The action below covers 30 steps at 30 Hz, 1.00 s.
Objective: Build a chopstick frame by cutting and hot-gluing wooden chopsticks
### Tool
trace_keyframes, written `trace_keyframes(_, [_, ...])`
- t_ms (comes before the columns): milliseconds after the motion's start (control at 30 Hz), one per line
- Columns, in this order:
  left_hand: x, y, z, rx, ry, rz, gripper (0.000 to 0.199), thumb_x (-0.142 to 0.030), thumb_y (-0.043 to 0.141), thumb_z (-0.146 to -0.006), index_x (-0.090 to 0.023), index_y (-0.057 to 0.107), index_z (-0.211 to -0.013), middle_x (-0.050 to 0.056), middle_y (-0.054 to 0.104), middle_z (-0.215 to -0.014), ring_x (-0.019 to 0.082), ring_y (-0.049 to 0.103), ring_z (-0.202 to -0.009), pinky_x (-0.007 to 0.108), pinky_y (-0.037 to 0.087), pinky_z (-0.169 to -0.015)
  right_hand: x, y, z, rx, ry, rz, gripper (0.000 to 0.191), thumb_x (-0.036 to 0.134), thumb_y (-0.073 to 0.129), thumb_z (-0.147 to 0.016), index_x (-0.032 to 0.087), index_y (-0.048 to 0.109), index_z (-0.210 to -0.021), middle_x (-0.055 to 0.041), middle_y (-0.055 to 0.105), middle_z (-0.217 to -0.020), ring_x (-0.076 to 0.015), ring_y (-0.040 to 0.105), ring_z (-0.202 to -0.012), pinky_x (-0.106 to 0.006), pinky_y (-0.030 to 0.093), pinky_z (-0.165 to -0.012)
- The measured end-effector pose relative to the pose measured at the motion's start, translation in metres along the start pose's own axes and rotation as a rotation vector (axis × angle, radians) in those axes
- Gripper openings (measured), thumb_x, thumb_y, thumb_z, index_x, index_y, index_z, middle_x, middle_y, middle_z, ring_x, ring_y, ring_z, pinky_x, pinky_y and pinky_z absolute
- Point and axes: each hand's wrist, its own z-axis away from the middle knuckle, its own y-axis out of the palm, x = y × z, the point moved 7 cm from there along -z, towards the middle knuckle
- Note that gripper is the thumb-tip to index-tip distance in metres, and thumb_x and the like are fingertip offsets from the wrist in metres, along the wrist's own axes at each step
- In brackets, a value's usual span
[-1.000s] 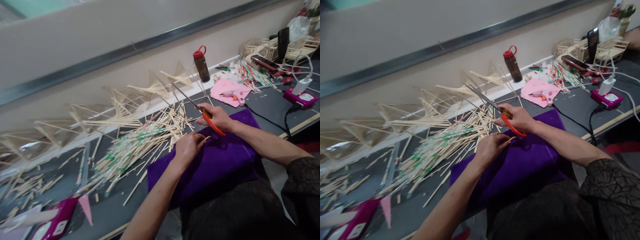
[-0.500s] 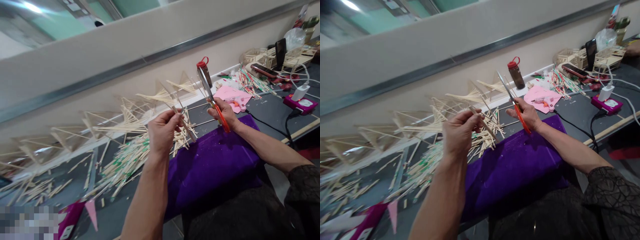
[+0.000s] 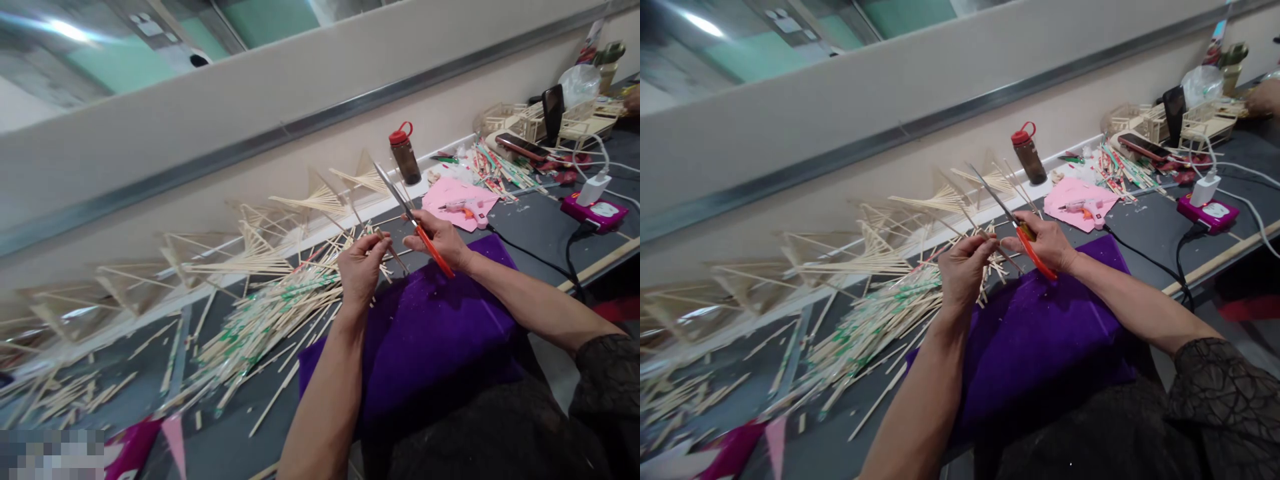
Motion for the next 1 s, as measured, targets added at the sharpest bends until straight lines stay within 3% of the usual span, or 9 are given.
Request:
trace_keyframes(100, [0.001, -0.002, -0.001, 0.010, 0.010, -0.008, 0.026, -0.042, 0.078, -0.069, -0.020, 0.082, -0.085, 0.003, 0.078, -0.081, 0.017, 0.067, -0.074, 0.027, 0.051, -0.067, -0.001, 0.002, 0.001, 0.015, 0.012, -0.004, 0.057, 0.059, 0.070, -0.079, 0.020, 0.062, -0.120, 0.0057, 0.047, -0.073, -0.0126, 0.043, -0.067, -0.028, 0.039, -0.067])
trace_keyframes(233, [0.005, -0.001, -0.006, 0.025, -0.033, 0.092, 0.025, -0.041, 0.081, -0.065, -0.020, 0.081, -0.078, 0.002, 0.076, -0.074, 0.012, 0.059, -0.062, 0.025, 0.046, -0.061, -0.003, 0.003, 0.002, 0.012, 0.022, -0.009, 0.062, 0.060, 0.071, -0.077, 0.016, 0.063, -0.121, 0.0057, 0.047, -0.072, -0.0124, 0.043, -0.066, -0.027, 0.039, -0.067])
trace_keyframes(367, [0.000, 0.000, -0.010, 0.039, -0.049, 0.146, 0.022, -0.040, 0.081, -0.065, -0.018, 0.078, -0.070, 0.003, 0.075, -0.074, 0.012, 0.058, -0.063, 0.024, 0.047, -0.060, -0.008, 0.002, 0.003, 0.005, 0.026, -0.004, 0.060, 0.058, 0.070, -0.079, 0.017, 0.063, -0.122, 0.0059, 0.048, -0.071, -0.0118, 0.042, -0.065, -0.027, 0.038, -0.066])
trace_keyframes(700, [0.008, 0.014, -0.011, 0.062, -0.057, 0.115, 0.029, -0.044, 0.079, -0.067, -0.018, 0.078, -0.079, 0.002, 0.073, -0.069, 0.013, 0.062, -0.060, 0.025, 0.050, -0.060, -0.008, 0.003, 0.003, 0.011, 0.016, -0.003, 0.062, 0.058, 0.071, -0.078, 0.016, 0.064, -0.124, 0.0052, 0.051, -0.072, -0.0127, 0.045, -0.066, -0.027, 0.040, -0.066])
trace_keyframes(1000, [0.002, 0.007, -0.009, -0.005, 0.031, 0.090, 0.025, -0.043, 0.077, -0.071, -0.018, 0.075, -0.075, 0.001, 0.073, -0.071, 0.013, 0.060, -0.063, 0.025, 0.048, -0.064, -0.005, 0.003, 0.004, 0.030, 0.023, 0.016, 0.061, 0.058, 0.070, -0.079, 0.016, 0.064, -0.123, 0.0047, 0.052, -0.073, -0.0125, 0.046, -0.066, -0.027, 0.040, -0.067])
